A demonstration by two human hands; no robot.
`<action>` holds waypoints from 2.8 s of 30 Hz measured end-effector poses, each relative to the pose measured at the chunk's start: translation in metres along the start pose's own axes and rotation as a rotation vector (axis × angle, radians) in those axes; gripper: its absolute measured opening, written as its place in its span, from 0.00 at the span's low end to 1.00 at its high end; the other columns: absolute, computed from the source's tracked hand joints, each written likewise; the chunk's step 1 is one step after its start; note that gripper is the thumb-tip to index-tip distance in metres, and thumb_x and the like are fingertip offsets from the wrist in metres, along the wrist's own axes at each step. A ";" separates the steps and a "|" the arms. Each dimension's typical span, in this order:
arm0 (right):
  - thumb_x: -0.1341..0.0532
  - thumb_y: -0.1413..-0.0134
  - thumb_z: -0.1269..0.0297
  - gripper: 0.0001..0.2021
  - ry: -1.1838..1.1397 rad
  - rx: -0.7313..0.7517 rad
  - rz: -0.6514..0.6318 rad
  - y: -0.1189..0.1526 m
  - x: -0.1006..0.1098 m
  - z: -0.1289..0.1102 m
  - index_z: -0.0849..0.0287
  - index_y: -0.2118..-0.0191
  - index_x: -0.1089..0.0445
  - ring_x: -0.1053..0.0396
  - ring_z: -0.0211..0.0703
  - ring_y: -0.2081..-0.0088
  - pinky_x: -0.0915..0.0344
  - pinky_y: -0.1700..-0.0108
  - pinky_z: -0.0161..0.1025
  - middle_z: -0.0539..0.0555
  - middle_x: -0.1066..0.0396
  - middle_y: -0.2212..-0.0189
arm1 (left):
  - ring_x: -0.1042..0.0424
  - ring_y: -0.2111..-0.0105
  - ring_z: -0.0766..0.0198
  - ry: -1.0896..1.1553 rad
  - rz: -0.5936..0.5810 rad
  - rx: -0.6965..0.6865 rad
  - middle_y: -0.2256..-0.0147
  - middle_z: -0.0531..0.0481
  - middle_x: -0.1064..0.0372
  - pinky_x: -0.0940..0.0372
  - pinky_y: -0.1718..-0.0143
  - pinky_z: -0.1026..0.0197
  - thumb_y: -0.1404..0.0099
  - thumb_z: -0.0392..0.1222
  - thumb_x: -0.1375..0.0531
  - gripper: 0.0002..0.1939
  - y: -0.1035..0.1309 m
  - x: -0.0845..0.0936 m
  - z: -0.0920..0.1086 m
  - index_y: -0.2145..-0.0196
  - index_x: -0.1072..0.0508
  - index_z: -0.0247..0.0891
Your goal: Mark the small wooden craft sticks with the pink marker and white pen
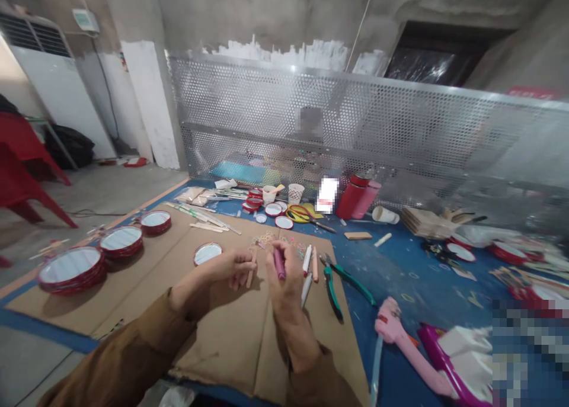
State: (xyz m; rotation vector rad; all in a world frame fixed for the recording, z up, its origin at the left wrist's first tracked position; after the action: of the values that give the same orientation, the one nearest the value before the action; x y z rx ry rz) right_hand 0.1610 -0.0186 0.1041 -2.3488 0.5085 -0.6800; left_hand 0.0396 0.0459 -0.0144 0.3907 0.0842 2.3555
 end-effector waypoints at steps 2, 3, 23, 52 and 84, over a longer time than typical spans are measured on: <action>0.38 0.44 0.53 0.12 -0.053 -0.098 0.028 -0.003 0.003 0.011 0.57 0.64 0.29 0.29 0.45 0.66 0.34 0.63 0.40 0.54 0.25 0.68 | 0.37 0.85 0.69 -0.011 -0.004 0.028 0.82 0.53 0.35 0.41 0.81 0.65 0.36 0.62 0.42 0.24 0.000 0.000 0.000 0.73 0.36 0.37; 0.37 0.47 0.50 0.14 -0.095 -0.149 0.036 -0.004 0.003 0.017 0.57 0.66 0.30 0.30 0.44 0.68 0.35 0.66 0.39 0.53 0.26 0.70 | 0.36 0.85 0.69 -0.016 -0.011 0.047 0.81 0.53 0.34 0.41 0.81 0.65 0.35 0.61 0.43 0.23 0.000 -0.001 -0.001 0.72 0.36 0.37; 0.48 0.34 0.48 0.22 -0.249 -0.008 -0.155 0.013 -0.035 -0.006 0.55 0.75 0.34 0.38 0.38 0.76 0.42 0.71 0.37 0.48 0.35 0.78 | 0.36 0.86 0.70 0.025 -0.054 -0.049 0.84 0.56 0.39 0.43 0.82 0.69 0.29 0.45 0.47 0.12 -0.012 -0.010 0.003 0.67 0.34 0.36; 0.50 0.40 0.35 0.29 -0.274 -0.212 -0.071 0.004 -0.039 0.034 0.54 0.80 0.41 0.46 0.38 0.81 0.48 0.75 0.38 0.45 0.45 0.85 | 0.31 0.82 0.66 0.127 -0.091 -0.011 0.78 0.53 0.32 0.36 0.76 0.62 0.34 0.54 0.41 0.17 -0.010 -0.013 0.004 0.64 0.38 0.37; 0.49 0.38 0.40 0.25 -0.307 -0.157 -0.138 0.003 -0.040 0.022 0.55 0.76 0.35 0.44 0.38 0.81 0.46 0.76 0.37 0.45 0.42 0.85 | 0.31 0.83 0.66 0.153 -0.112 -0.032 0.77 0.51 0.31 0.37 0.78 0.64 0.33 0.50 0.43 0.13 -0.011 -0.016 0.006 0.63 0.34 0.36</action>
State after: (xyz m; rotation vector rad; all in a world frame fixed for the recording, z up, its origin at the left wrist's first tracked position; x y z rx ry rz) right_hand 0.1411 0.0094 0.0738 -2.5934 0.2731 -0.3386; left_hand 0.0599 0.0425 -0.0147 0.1845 0.1365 2.2695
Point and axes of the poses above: each hand's wrist, its own y-axis away from the middle knuckle, its own x-axis out of the back of the hand, z = x × y, the point moved 10 cm from there along -y, towards the middle knuckle
